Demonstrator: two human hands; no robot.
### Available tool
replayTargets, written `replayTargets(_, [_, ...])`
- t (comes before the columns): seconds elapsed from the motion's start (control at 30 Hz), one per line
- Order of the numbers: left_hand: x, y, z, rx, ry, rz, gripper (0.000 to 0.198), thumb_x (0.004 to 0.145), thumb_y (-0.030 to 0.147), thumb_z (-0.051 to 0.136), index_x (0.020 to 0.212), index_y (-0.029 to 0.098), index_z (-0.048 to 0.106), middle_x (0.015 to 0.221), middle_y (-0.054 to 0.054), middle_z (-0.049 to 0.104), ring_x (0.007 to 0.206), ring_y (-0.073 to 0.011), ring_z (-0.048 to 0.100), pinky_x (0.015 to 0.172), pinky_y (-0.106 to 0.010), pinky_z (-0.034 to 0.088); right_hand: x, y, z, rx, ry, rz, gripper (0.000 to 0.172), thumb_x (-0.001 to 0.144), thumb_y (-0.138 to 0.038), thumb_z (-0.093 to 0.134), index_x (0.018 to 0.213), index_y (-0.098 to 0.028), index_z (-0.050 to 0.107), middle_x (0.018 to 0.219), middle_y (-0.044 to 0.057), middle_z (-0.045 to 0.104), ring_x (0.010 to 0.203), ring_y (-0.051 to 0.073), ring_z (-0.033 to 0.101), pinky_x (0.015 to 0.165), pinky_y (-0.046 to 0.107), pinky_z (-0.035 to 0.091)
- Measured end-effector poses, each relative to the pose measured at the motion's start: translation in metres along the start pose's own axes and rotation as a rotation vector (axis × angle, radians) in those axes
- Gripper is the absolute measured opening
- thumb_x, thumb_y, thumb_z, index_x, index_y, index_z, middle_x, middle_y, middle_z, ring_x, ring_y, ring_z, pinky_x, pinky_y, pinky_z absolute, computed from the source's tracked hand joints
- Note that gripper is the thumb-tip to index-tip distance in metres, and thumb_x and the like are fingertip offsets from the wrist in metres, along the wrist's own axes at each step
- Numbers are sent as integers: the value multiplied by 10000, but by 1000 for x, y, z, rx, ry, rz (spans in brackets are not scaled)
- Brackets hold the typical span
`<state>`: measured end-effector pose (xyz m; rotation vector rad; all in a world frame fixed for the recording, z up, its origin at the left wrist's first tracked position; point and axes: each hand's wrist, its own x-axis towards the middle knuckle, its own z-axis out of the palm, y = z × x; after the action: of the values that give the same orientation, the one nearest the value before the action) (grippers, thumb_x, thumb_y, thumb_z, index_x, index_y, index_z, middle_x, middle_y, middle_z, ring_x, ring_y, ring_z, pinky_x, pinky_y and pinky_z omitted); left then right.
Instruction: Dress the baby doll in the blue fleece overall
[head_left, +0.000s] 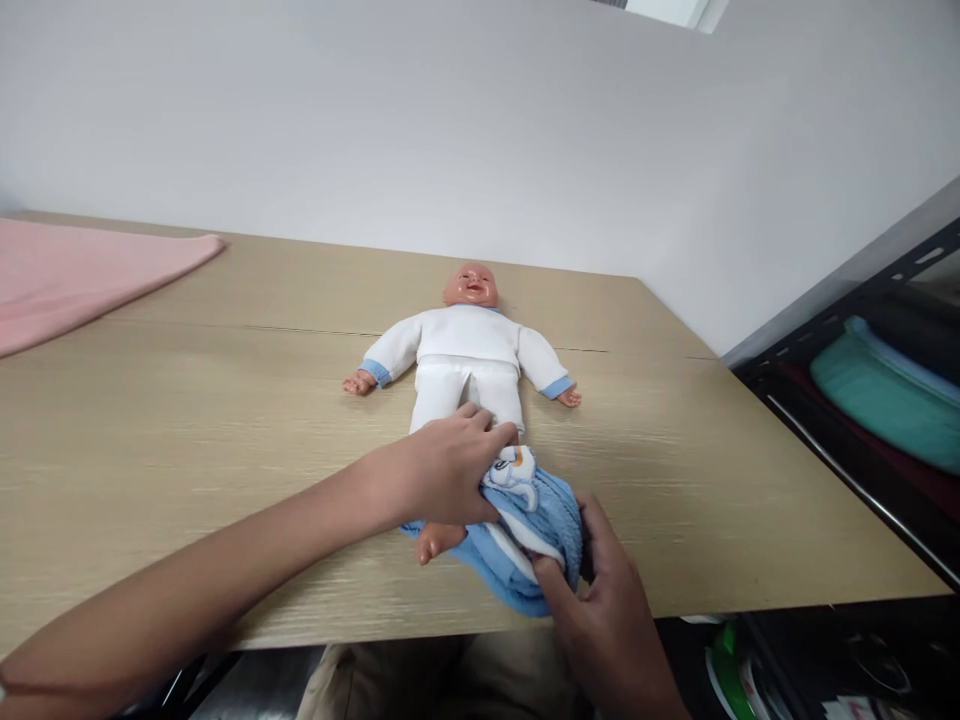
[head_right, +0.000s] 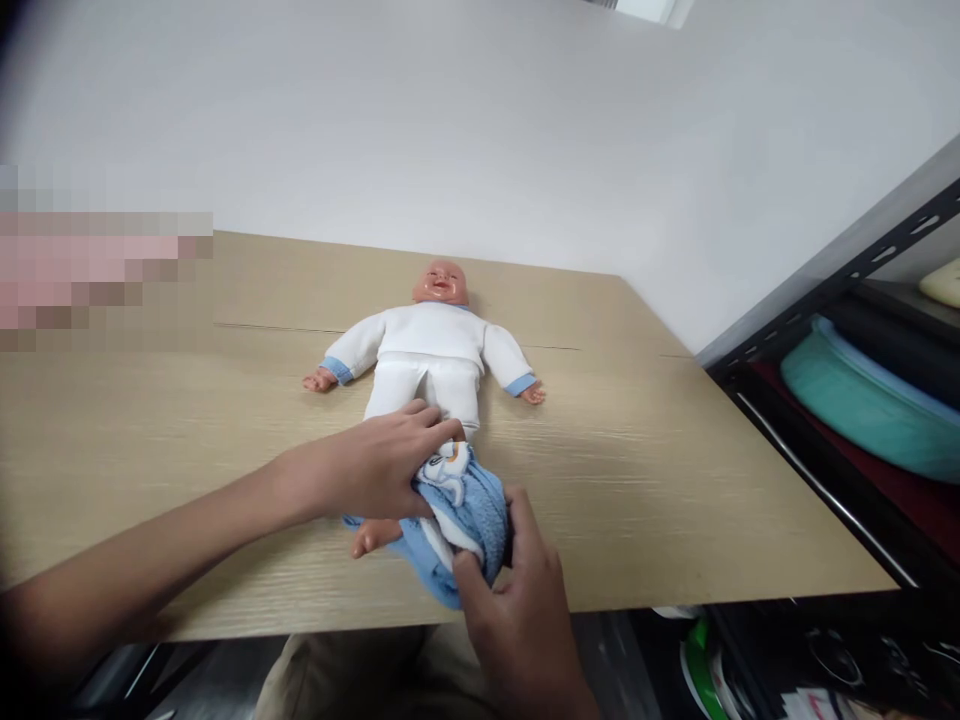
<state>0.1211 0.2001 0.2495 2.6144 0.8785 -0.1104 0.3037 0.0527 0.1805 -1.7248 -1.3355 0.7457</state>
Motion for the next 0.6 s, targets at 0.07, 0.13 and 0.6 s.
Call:
replayTargets(0.07, [0, 0, 0, 28, 4, -18, 622, 872, 334, 809, 1432, 184, 582, 1239, -159, 704, 1210, -389, 653, 1002, -456, 539, -7, -5, 4, 16, -11, 13, 363, 872, -382, 710, 1205, -236, 692, 983, 32, 803, 882, 264, 741, 784, 329, 608])
replayTargets(0.13, [0, -2, 0, -1, -15, -27, 614, 881, 340, 790, 1435, 193, 571, 1188, -142, 718, 1149, -382, 682, 961, -448, 542, -9, -7, 7, 29, 6, 43, 386, 867, -391, 718, 1217, -231, 684, 1022, 46, 806, 891, 266, 743, 797, 336, 616])
replayTargets(0.6, [12, -11, 10, -262, 13, 44, 494, 903, 292, 731, 1360, 261, 547, 1143, -61, 734, 1033, -298, 740, 846, -344, 521, 10, 13, 6, -66, 228, -155, 217, 865, -304, 678, 1072, -239, 683, 1089, 79, 685, 955, 277, 692, 811, 381, 603])
